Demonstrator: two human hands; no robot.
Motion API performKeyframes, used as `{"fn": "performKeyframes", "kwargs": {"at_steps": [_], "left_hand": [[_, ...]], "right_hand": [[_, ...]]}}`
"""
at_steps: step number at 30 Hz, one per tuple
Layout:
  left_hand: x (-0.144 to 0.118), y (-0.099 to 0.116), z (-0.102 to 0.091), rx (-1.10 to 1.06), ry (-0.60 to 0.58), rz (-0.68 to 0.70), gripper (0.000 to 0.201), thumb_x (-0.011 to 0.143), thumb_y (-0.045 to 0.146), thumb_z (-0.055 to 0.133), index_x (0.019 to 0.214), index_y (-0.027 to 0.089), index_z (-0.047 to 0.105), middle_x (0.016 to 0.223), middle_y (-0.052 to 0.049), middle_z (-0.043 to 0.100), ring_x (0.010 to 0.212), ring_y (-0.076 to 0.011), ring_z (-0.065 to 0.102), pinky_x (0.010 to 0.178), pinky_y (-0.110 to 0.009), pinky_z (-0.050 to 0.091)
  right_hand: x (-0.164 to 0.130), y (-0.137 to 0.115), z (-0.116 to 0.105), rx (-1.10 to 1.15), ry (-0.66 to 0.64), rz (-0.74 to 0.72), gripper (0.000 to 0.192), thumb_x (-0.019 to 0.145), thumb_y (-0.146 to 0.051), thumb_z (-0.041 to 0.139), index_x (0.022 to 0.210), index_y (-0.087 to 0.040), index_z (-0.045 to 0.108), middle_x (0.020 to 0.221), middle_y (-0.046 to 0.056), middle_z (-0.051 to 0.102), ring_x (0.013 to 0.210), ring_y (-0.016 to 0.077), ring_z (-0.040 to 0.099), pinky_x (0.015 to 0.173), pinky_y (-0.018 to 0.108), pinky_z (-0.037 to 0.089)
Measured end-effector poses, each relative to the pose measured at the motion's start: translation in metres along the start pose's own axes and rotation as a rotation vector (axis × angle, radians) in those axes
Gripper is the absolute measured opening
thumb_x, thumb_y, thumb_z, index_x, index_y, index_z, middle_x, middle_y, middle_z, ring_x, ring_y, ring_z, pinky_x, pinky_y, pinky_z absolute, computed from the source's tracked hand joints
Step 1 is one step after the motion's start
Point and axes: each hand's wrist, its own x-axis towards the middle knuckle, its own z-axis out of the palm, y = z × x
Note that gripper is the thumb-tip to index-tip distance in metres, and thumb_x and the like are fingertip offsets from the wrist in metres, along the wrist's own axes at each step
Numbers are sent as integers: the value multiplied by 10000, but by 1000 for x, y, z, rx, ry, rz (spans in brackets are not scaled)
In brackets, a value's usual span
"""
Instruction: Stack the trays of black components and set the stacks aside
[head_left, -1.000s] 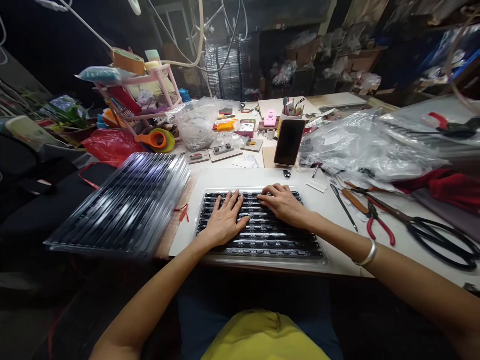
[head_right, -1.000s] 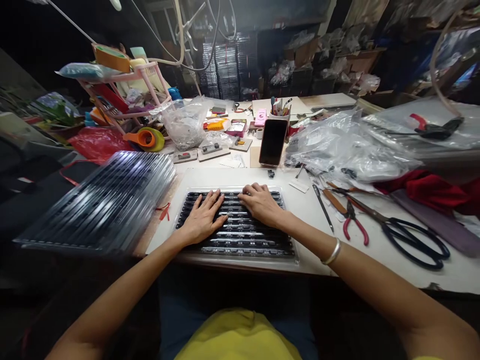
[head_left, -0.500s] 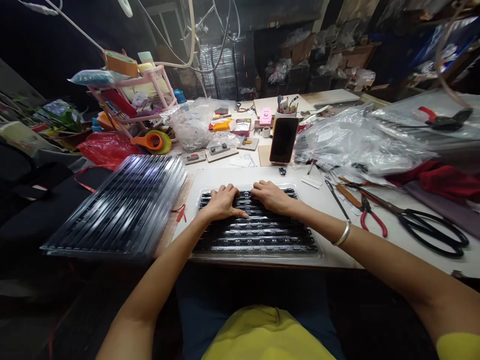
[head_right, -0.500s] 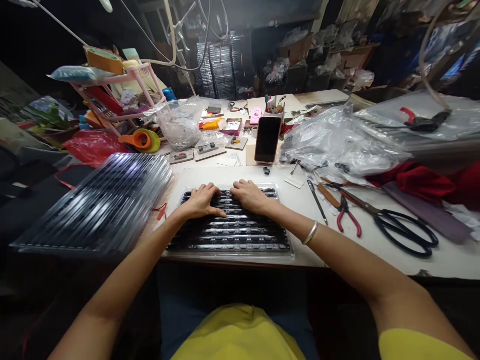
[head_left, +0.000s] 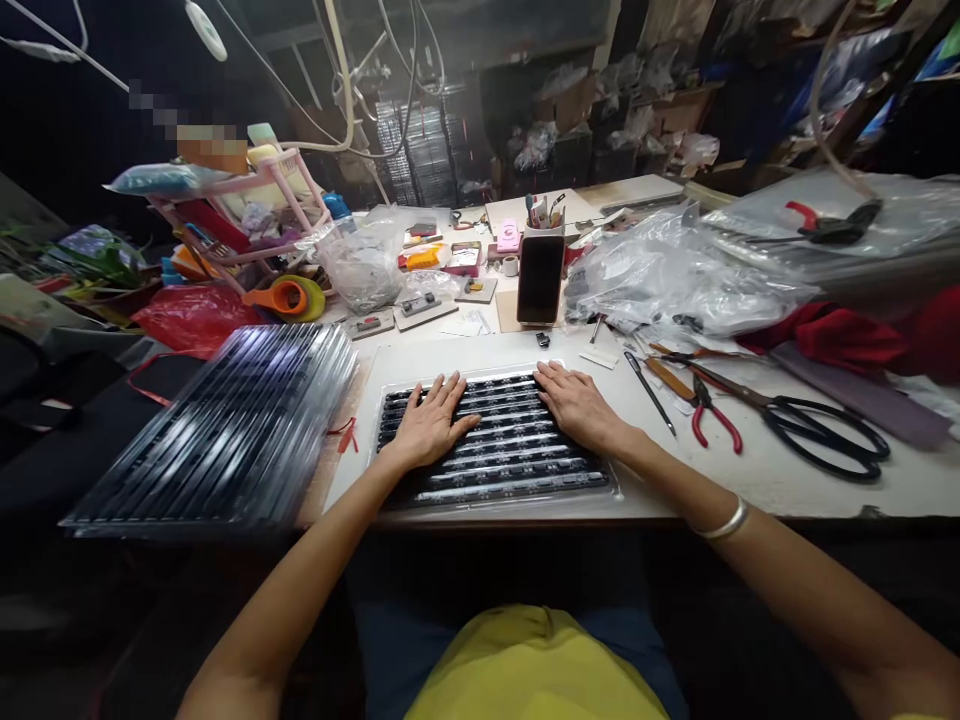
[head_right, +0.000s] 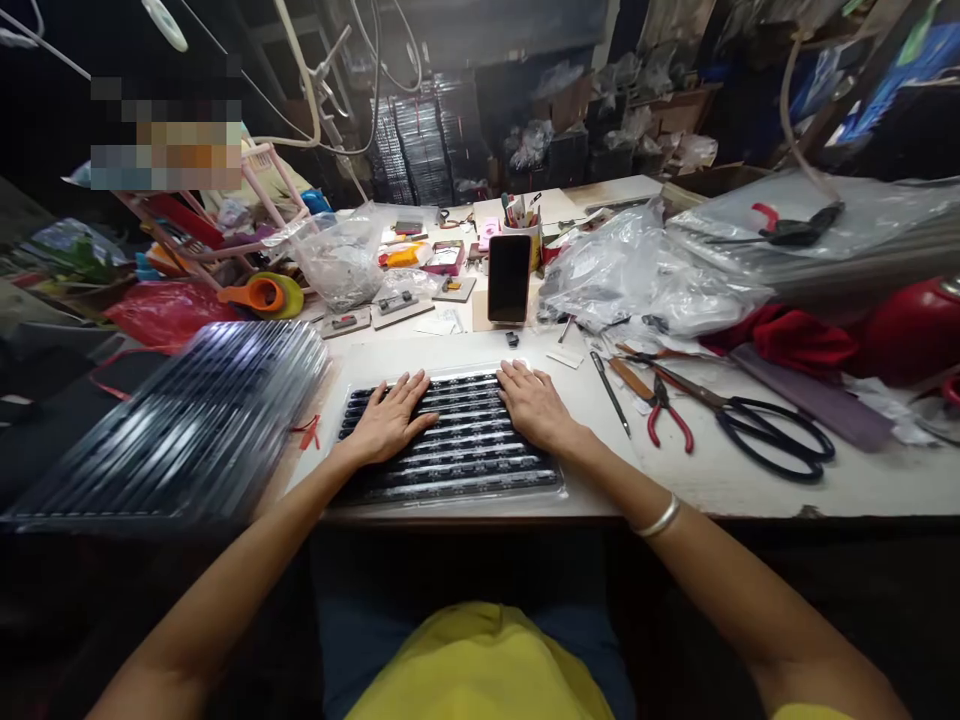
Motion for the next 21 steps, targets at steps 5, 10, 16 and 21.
{"fn": "performKeyframes", "kwargs": {"at_steps": [5, 10, 16, 21], "left_hand": [[-11, -8, -11, -125, 17, -8, 563, 939, 436, 290, 1442, 183, 260, 1531, -68, 214, 1414, -216, 130, 1130, -447, 135], [-72, -41, -6, -257, 250, -203, 444, 915, 374, 349, 1290, 200, 510, 1438, -93, 414, 1366, -256, 289, 1103, -488, 231], [-113, -61, 16, -409, 399, -400, 504, 880, 404, 380, 1247, 100, 544, 1317, -165, 534, 1300, -263, 406, 1091, -442, 296], [-107, -56, 16, -487, 403, -411, 464, 869, 364, 426, 1258, 138, 542, 1363, -121, 502, 1328, -241, 365, 1120, -448, 233]], "right_hand": [[-14, 1, -3, 38, 18, 49, 473, 952, -321, 268, 1362, -141, 419, 1479, 152, 314, 1381, 275, 224, 1039, 498, 305], [-55, 8, 0, 128, 104, 150, 507, 928, -368, 326, 1348, -101, 420, 1427, 197, 387, 1322, 293, 353, 1024, 503, 351], [-65, 2, 14, 402, 303, 343, 489, 852, -438, 454, 1248, -163, 533, 1313, 163, 529, 1247, 317, 450, 1043, 550, 329], [-61, -12, 0, 823, 290, 534, 564, 785, -513, 561, 1247, -189, 548, 1362, 108, 498, 1272, 276, 432, 1104, 486, 272]]}}
